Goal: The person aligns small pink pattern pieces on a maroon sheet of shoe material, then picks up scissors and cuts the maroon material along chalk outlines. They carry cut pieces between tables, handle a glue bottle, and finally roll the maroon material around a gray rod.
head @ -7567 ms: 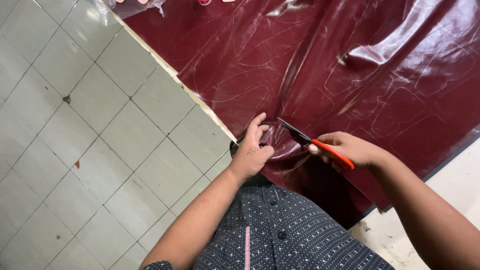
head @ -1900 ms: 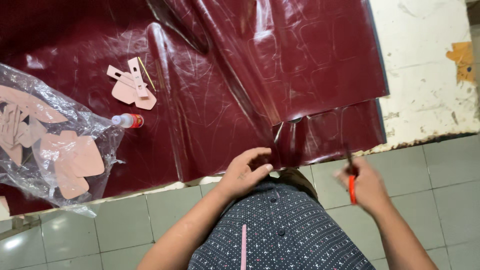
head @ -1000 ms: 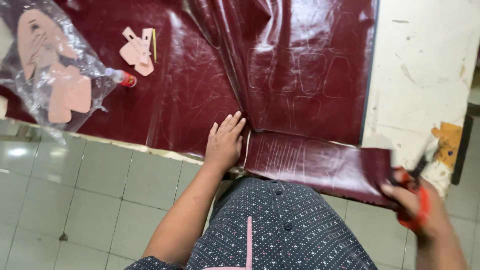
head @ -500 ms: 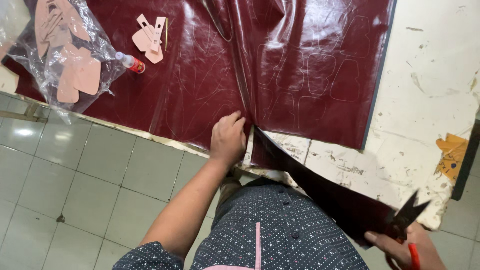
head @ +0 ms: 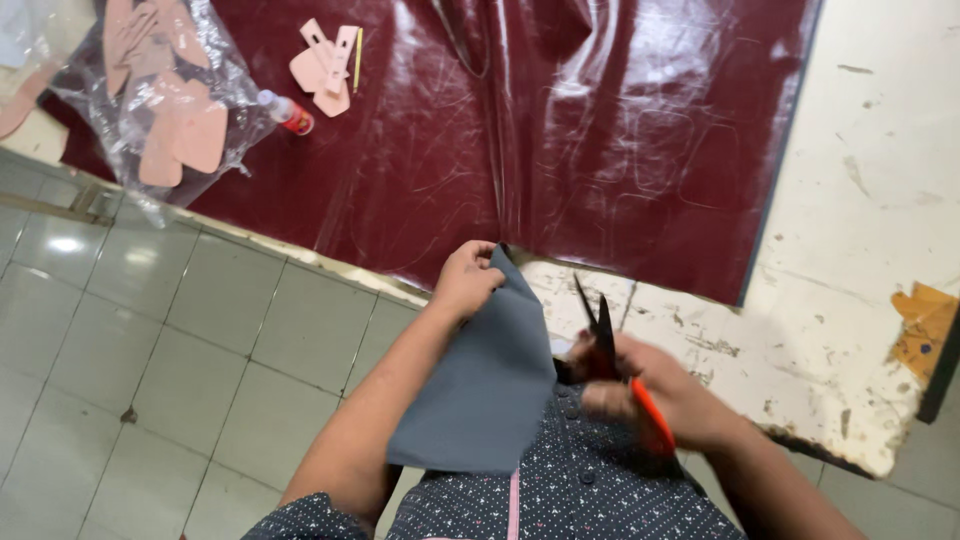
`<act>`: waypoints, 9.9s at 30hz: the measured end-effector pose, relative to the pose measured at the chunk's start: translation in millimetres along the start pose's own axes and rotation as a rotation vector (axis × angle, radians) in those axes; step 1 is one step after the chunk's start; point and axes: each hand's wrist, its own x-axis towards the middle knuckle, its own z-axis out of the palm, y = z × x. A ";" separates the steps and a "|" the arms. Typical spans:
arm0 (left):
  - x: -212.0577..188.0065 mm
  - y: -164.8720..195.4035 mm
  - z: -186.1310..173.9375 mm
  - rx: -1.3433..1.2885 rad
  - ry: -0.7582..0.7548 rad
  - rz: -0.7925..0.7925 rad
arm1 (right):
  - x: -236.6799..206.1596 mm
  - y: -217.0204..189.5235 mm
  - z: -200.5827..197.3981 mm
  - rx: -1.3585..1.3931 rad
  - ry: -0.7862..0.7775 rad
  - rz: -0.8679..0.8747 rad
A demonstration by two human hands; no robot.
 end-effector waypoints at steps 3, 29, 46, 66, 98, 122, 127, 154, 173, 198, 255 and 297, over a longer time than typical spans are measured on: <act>-5.2 -8.4 -14.4 0.005 0.010 0.092 | 30.0 -1.8 -14.7 -0.130 0.102 0.264; -15.2 0.1 -27.8 -0.177 -0.018 0.104 | 165.2 11.7 -15.8 -0.119 -0.157 0.457; -131.2 44.0 -68.2 -0.237 0.128 0.296 | 156.3 6.7 9.7 0.068 -0.233 0.322; -250.1 27.1 -340.9 -0.054 0.657 0.626 | 314.9 -61.8 301.3 -0.003 -0.425 0.142; -142.3 16.5 -811.0 -0.062 0.517 0.405 | 689.3 -263.5 636.4 -0.397 -0.944 -0.053; 235.0 -6.7 -1348.1 -1.385 1.200 0.368 | 1019.7 -133.1 536.6 -1.074 0.236 0.011; 272.8 -73.8 -1369.2 -1.276 1.385 -0.080 | 1087.7 -205.0 544.4 -1.270 -0.122 0.632; 447.2 98.1 -1364.4 -1.034 0.460 0.322 | 919.8 -230.0 660.7 -0.907 1.170 0.035; 361.7 62.6 -1106.0 -0.640 0.154 0.147 | 752.4 -147.8 542.3 -1.047 1.688 0.317; 216.1 78.6 -690.4 0.813 -0.395 0.440 | 683.1 -114.6 366.7 -0.782 1.525 -0.232; 94.1 135.1 -991.1 -0.844 0.026 0.350 | 746.3 -129.2 480.0 -0.916 1.056 -0.468; 268.4 -10.6 -1102.6 0.552 0.776 0.690 | 759.4 -147.6 552.1 -1.189 1.507 -0.281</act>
